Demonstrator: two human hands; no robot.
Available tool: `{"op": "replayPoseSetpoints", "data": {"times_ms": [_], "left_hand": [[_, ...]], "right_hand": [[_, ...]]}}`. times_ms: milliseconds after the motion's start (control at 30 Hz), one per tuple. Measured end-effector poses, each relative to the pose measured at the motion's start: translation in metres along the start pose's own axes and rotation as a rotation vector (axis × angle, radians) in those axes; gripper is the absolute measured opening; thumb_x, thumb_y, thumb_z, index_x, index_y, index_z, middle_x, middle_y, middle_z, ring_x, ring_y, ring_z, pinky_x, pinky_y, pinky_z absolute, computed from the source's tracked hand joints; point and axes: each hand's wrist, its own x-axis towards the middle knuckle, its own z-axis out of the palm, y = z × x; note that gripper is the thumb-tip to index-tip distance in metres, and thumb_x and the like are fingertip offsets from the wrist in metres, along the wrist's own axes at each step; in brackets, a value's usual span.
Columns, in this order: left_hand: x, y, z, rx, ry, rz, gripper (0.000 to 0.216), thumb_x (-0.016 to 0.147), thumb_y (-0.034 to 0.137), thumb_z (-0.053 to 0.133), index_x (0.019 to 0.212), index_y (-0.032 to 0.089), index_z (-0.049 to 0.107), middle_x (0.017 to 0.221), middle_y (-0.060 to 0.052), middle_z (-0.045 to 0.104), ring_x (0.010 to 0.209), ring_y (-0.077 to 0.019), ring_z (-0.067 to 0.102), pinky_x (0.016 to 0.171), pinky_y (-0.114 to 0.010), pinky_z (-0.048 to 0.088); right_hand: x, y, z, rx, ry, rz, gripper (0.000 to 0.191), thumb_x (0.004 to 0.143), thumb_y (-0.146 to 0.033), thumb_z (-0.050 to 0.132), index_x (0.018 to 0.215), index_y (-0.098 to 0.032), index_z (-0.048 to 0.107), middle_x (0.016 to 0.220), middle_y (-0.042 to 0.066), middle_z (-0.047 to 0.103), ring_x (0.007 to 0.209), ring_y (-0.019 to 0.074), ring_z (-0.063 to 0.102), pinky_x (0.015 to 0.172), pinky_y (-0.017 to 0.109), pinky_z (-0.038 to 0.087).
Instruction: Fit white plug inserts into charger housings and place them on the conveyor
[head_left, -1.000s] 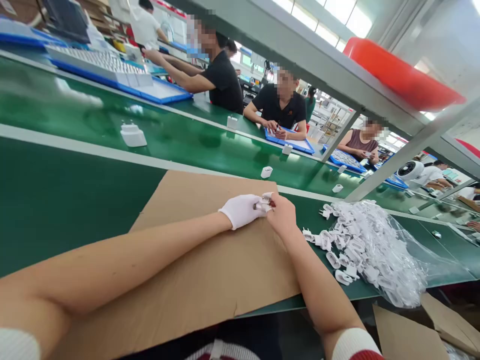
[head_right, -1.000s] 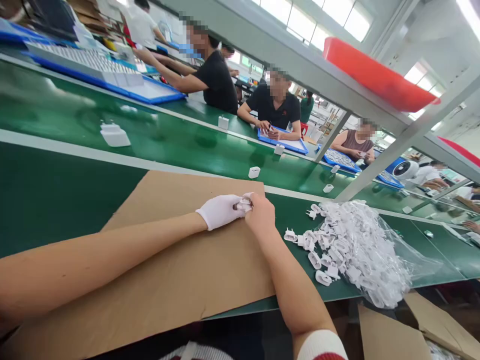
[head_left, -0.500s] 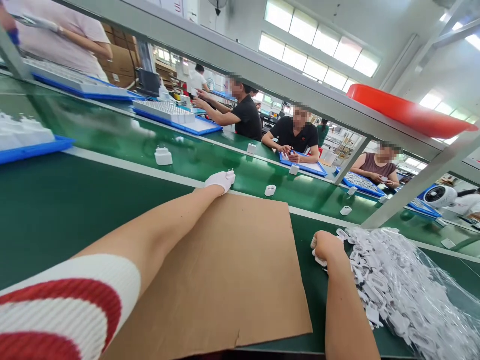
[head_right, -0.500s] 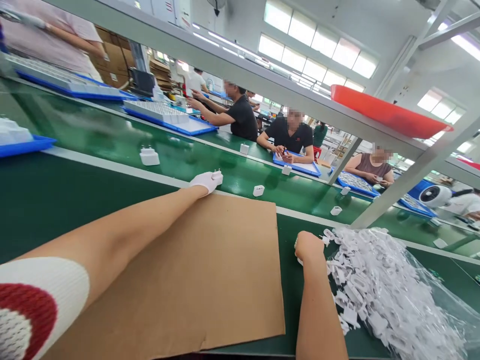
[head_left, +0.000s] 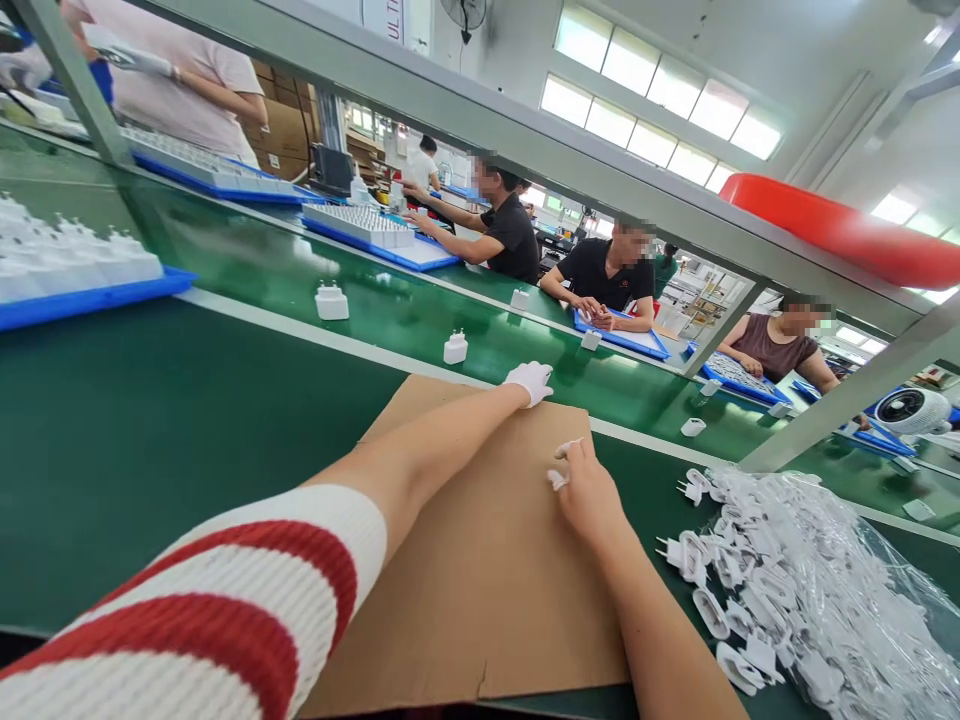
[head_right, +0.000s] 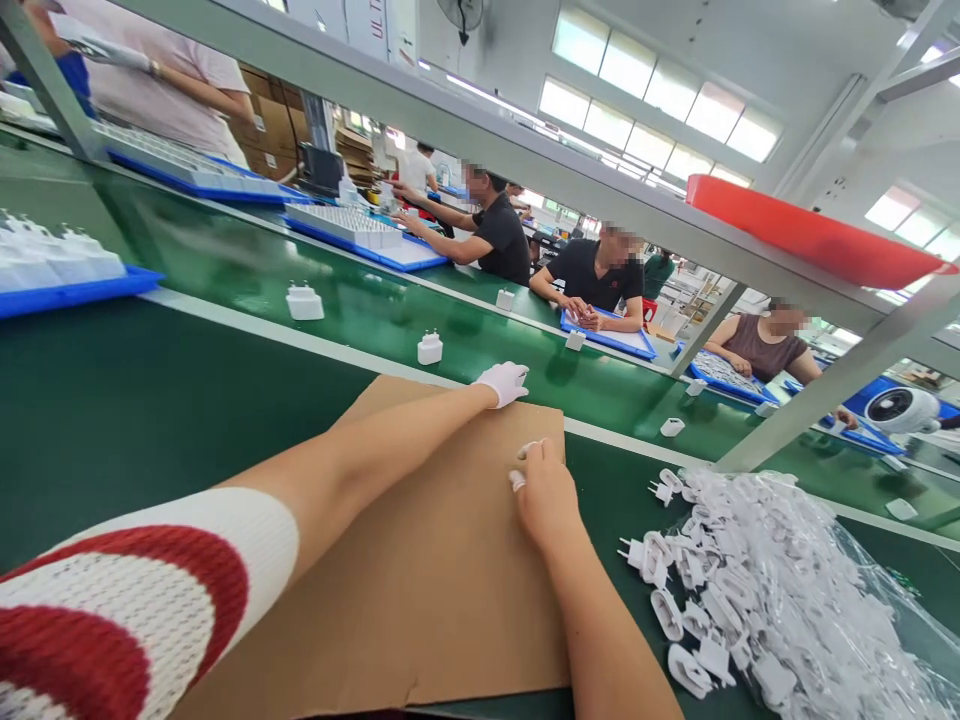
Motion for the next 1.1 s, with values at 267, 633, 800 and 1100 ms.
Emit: {"op": "replayPoseSetpoints", "data": {"times_ms": [267, 633, 800, 1100], "left_hand": [[-0.021, 0.002, -0.013, -0.103, 0.104, 0.06, 0.041, 0.098, 0.027, 0.054, 0.137, 0.024, 0.064, 0.138, -0.011, 0.067, 0.123, -0.025, 0.064, 0.105, -0.034, 0.05], [-0.135, 0.021, 0.0, -0.095, -0.054, 0.322, 0.04, 0.091, 0.032, 0.063, 0.13, 0.025, 0.072, 0.121, -0.008, 0.076, 0.114, -0.0292, 0.068, 0.103, -0.038, 0.052], [-0.151, 0.02, 0.006, -0.139, 0.056, 0.267, 0.055, 0.076, 0.046, 0.08, 0.125, 0.023, 0.072, 0.128, -0.01, 0.073, 0.122, -0.0336, 0.062, 0.111, -0.041, 0.046], [-0.15, 0.015, 0.004, -0.352, -0.102, 0.151, 0.029, 0.085, 0.039, 0.065, 0.112, 0.031, 0.075, 0.111, 0.002, 0.078, 0.097, -0.0222, 0.071, 0.094, -0.029, 0.051]], "right_hand": [[-0.014, 0.01, -0.027, 0.179, -0.261, 0.027, 0.046, 0.076, -0.023, 0.086, 0.114, -0.022, 0.06, 0.124, 0.008, 0.061, 0.115, 0.0266, 0.058, 0.096, 0.039, 0.049], [0.004, 0.024, -0.017, 0.293, -0.084, 0.159, 0.02, 0.096, -0.037, 0.061, 0.085, -0.022, 0.057, 0.08, 0.001, 0.068, 0.071, 0.0177, 0.059, 0.067, 0.028, 0.039], [0.012, 0.037, -0.011, 0.588, -0.053, 0.366, 0.043, 0.095, -0.055, 0.055, 0.067, -0.023, 0.05, 0.065, 0.0, 0.057, 0.062, 0.0157, 0.053, 0.059, 0.028, 0.039], [0.011, 0.048, -0.012, 0.943, -0.14, 0.335, 0.048, 0.059, -0.022, 0.08, 0.104, -0.021, 0.063, 0.098, 0.005, 0.075, 0.089, 0.0194, 0.071, 0.088, 0.036, 0.058]]}}
